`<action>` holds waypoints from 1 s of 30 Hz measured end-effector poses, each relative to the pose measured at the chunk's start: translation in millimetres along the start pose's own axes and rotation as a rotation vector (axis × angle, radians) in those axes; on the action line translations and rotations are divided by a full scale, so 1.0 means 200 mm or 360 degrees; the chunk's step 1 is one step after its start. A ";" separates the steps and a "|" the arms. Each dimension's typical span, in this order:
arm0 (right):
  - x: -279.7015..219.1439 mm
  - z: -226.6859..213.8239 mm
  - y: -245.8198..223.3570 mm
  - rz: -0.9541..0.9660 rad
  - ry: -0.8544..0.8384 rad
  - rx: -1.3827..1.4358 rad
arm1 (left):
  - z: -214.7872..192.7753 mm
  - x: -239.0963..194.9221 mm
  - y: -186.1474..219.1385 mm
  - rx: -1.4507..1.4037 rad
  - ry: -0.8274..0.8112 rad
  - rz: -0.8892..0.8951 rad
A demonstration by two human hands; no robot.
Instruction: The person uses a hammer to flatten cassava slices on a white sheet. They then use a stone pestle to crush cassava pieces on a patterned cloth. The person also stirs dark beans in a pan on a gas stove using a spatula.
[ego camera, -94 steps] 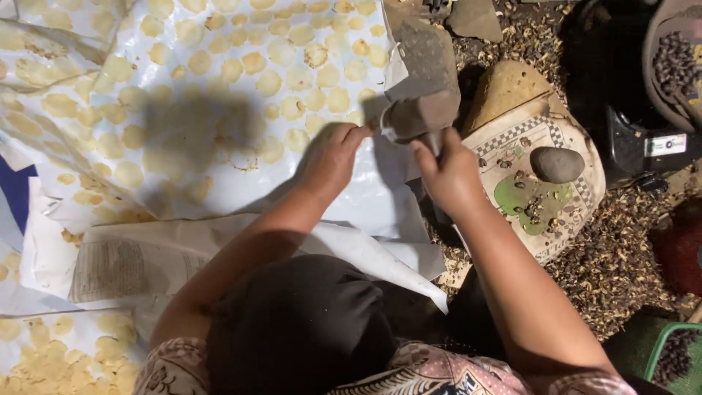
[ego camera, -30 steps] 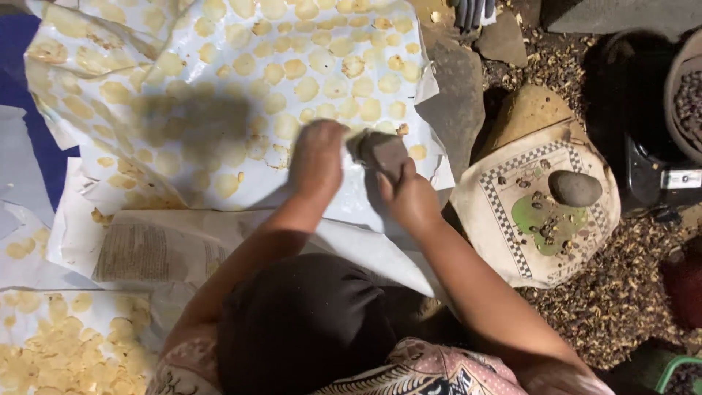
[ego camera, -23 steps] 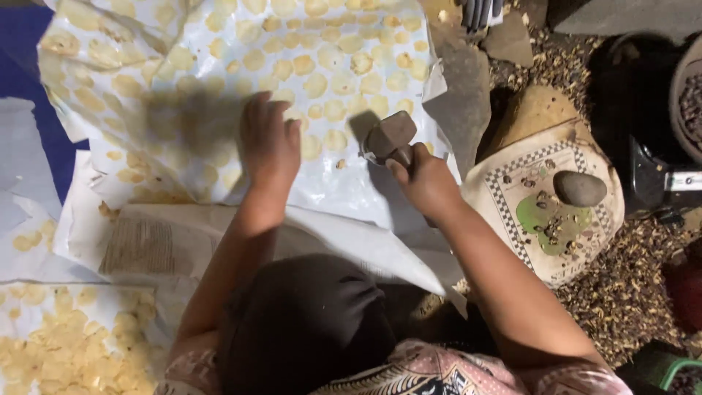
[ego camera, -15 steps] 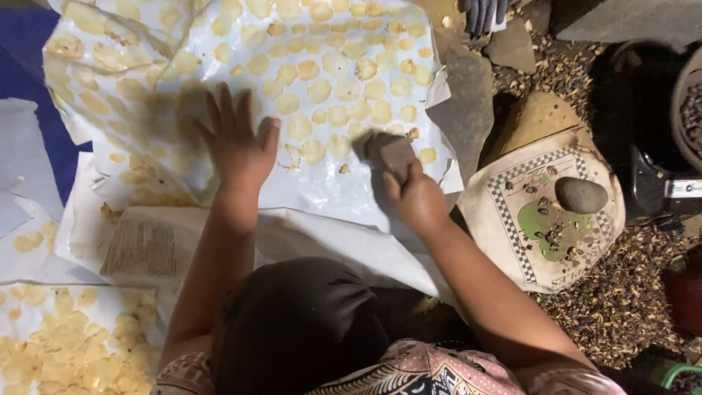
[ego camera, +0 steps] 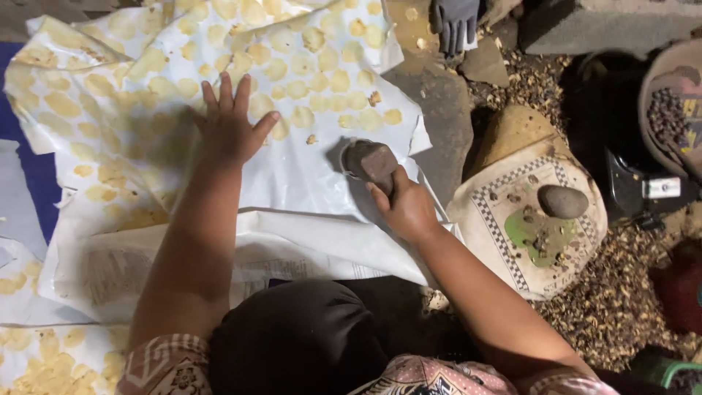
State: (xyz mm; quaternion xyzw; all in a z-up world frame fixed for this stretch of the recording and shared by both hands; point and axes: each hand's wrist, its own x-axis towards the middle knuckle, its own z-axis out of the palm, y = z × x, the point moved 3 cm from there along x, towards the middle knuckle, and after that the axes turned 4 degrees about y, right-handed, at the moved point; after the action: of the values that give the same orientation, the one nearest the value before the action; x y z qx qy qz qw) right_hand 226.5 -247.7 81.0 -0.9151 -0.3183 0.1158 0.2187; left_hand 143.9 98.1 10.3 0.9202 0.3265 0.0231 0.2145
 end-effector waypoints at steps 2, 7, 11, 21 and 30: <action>0.01 0.08 0.04 -0.0085 0.0139 -0.0210 | 0.09 0.02 -0.12 -0.0271 0.0069 0.0114; 0.02 0.03 0.01 0.0082 -0.0113 0.0044 | 0.15 0.07 -0.55 -0.2257 0.0669 0.0191; 0.01 0.02 0.00 0.0101 0.0014 0.0033 | -0.23 -0.26 -0.35 -0.2389 0.0563 -0.0489; -0.08 0.13 0.10 0.0187 0.0023 -0.0294 | -0.02 -0.51 -0.26 -0.0375 0.0948 0.0224; -0.03 0.02 0.00 0.0395 -0.0090 -0.0010 | 0.05 -0.27 0.34 -0.1786 0.0141 -0.0460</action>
State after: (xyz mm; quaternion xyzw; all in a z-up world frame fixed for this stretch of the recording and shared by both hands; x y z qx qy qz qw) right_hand 221.5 -250.9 78.1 -0.9445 -0.2090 0.1669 0.1909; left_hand 143.3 14.6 34.2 0.6100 0.3952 0.2017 0.6566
